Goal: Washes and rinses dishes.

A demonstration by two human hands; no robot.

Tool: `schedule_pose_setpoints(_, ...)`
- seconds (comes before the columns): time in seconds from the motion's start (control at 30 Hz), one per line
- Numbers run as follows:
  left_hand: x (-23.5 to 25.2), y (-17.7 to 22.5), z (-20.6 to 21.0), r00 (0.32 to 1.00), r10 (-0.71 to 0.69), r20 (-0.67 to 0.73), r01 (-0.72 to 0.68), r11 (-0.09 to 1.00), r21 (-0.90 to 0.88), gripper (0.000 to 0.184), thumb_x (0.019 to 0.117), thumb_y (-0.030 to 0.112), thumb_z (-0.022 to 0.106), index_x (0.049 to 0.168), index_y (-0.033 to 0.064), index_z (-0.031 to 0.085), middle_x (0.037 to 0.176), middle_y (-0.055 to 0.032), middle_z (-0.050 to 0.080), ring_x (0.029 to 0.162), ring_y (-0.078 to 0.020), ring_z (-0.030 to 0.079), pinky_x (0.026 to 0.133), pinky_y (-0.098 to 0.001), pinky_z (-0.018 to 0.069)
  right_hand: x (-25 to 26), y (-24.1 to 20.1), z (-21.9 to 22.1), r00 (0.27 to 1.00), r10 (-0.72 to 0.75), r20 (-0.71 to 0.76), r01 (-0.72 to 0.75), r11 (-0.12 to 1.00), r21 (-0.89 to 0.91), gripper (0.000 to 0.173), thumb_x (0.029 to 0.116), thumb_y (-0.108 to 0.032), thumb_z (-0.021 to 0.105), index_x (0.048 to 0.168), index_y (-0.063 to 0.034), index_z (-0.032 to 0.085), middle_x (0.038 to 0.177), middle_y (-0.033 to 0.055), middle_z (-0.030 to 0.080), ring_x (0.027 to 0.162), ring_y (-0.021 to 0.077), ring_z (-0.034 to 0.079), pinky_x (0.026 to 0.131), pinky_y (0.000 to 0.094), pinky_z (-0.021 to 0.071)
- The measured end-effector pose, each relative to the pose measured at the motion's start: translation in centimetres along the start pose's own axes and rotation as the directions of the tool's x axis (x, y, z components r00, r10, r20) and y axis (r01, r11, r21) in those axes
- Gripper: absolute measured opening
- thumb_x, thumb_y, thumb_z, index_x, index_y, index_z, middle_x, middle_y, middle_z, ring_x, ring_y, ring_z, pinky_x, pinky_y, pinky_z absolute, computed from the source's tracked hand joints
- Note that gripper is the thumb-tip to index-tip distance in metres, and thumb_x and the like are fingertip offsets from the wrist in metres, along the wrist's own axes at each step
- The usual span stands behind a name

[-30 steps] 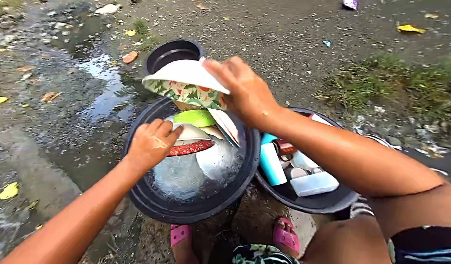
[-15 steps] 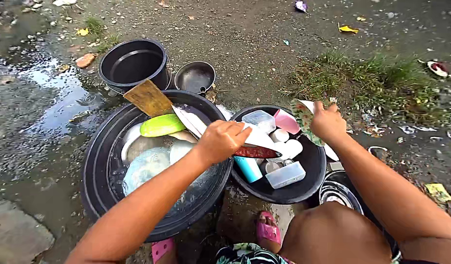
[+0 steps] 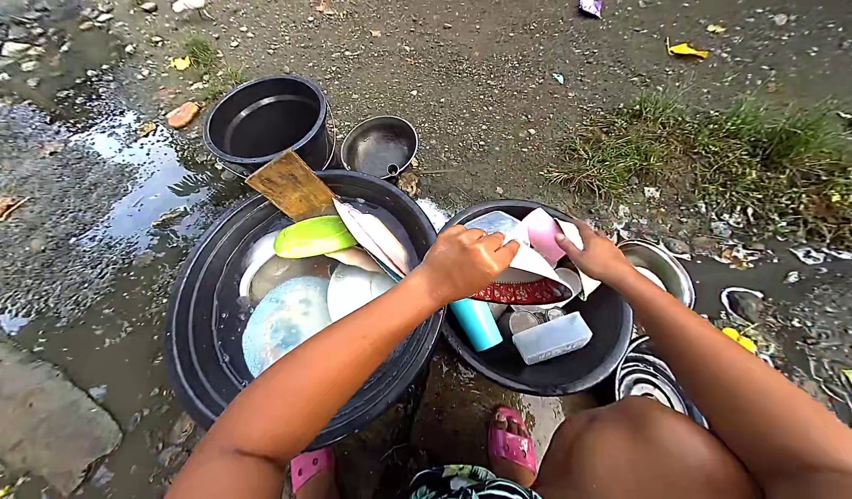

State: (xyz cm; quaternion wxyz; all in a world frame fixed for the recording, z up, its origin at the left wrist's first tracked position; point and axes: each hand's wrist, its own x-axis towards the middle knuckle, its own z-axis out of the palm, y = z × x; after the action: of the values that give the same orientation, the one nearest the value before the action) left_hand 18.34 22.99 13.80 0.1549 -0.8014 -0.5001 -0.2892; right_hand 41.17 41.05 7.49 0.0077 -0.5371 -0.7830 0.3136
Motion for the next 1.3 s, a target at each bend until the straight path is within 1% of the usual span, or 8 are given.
schedule_pose_setpoints(0.17,2.7,0.4,-0.2,0.989,-0.106,0.101,0.119,0.984,-0.135,0.018,0.0894,-0.002,0.065,0.102,-0.0008,0.078,0.096,-0.0166,0.077,0.084,-0.0321,0.076,0.069,-0.0473,0.0585,-4.6,-6.5,-2.7,0.724,-0.682,0.098,0.616,0.704,0.353,0.098,0.0929,-0.076,0.039,0.153,0.0011,0.041,0.146,0.0119,0.057,0.129,0.0122,0.057,0.107,0.0330,0.0477)
schedule_pose_setpoints(0.3,4.8,0.3,-0.3,0.990,-0.139,0.038,0.144,0.945,-0.295,0.018,0.0865,-0.005,0.066,0.100,-0.0009,0.078,0.092,-0.0167,0.077,0.083,-0.0327,0.075,0.072,-0.0490,0.0589,-6.8,-8.2,-6.1,0.706,-0.681,0.192,0.601,0.721,0.345,0.096,0.0816,-0.062,0.069,0.157,-0.0110,0.036,0.142,-0.0026,0.059,0.126,0.0007,0.055,0.106,0.0252,0.0483)
schedule_pose_setpoints(0.53,8.9,1.3,-0.1,0.898,-0.238,0.369,0.356,0.887,-0.293,0.032,0.1001,0.021,0.065,0.129,0.0067,0.070,0.128,-0.0178,0.068,0.122,-0.0359,0.062,0.097,-0.0542,0.0481,-8.8,-8.3,-9.0,0.897,-0.419,0.137,0.430,0.901,-0.056,0.086,0.0888,0.018,0.049,0.164,-0.0156,0.025,0.153,0.0153,0.051,0.127,0.0313,0.059,0.099,0.0559,0.0485)
schedule_pose_setpoints(0.6,9.3,0.9,-1.1,0.823,-0.283,0.492,0.431,0.876,-0.216,0.055,0.0985,0.031,0.069,0.148,0.0119,0.055,0.153,-0.0179,0.051,0.143,-0.0379,0.044,0.110,-0.0567,0.0394,-8.2,-7.4,-8.9,0.960,-0.262,0.097,0.273,0.954,-0.124,0.088,0.0923,0.017,0.048,0.166,-0.0213,0.019,0.144,0.0238,0.057,0.120,0.0420,0.061,0.095,0.0646,0.0475)
schedule_pose_setpoints(0.7,5.9,-1.1,-1.6,0.865,-0.389,0.316,0.464,0.861,-0.210,0.049,0.0970,0.027,0.070,0.141,0.0073,0.061,0.140,-0.0192,0.062,0.134,-0.0382,0.054,0.105,-0.0561,0.0444,-7.2,-5.8,-8.3,0.999,-0.034,-0.025,0.023,0.929,-0.369,0.086,0.0972,0.006,0.053,0.167,-0.0261,0.014,0.102,0.0411,0.063,0.093,0.0619,0.061,0.078,0.0757,0.0435)
schedule_pose_setpoints(0.87,-6.5,-3.9,-0.5,0.811,-0.562,0.161,0.579,0.810,-0.089,0.029,0.0974,0.020,0.068,0.121,0.0032,0.073,0.121,-0.0174,0.071,0.118,-0.0358,0.065,0.095,-0.0550,0.0530,-4.0,-2.6,-4.3,0.990,0.116,-0.082,-0.142,0.842,-0.521,0.076,0.0983,0.000,0.056,0.164,-0.0101,0.019,0.143,0.0503,0.037,0.116,0.0711,0.050,0.088,0.0807,0.0416)
schedule_pose_setpoints(1.0,-17.4,-1.7,-0.1,0.734,-0.590,0.336,0.646,0.759,-0.080,0.036,0.1020,0.018,0.059,0.135,0.0057,0.066,0.146,-0.0217,0.056,0.140,-0.0427,0.048,0.109,-0.0659,0.0384,-2.1,-0.2,-0.1,0.988,0.142,-0.064,-0.154,0.822,-0.548,0.078,0.0974,0.001,0.056,0.164,-0.0107,0.019,0.155,0.0478,0.018,0.116,0.0730,0.048,0.086,0.0788,0.0441)
schedule_pose_setpoints(1.3,-30.6,-6.6,-3.9,0.409,-0.612,0.677,0.762,0.637,0.116,0.061,0.1064,0.029,0.051,0.161,0.0113,0.032,0.170,-0.0194,0.016,0.157,-0.0409,0.010,0.118,-0.0734,0.0090,1.3,3.2,7.0,0.935,0.354,0.033,-0.284,0.798,-0.532,0.090,0.0968,-0.018,0.064,0.164,-0.0039,0.006,0.152,0.0436,0.033,0.134,0.0576,0.046,0.104,0.0667,0.0436)
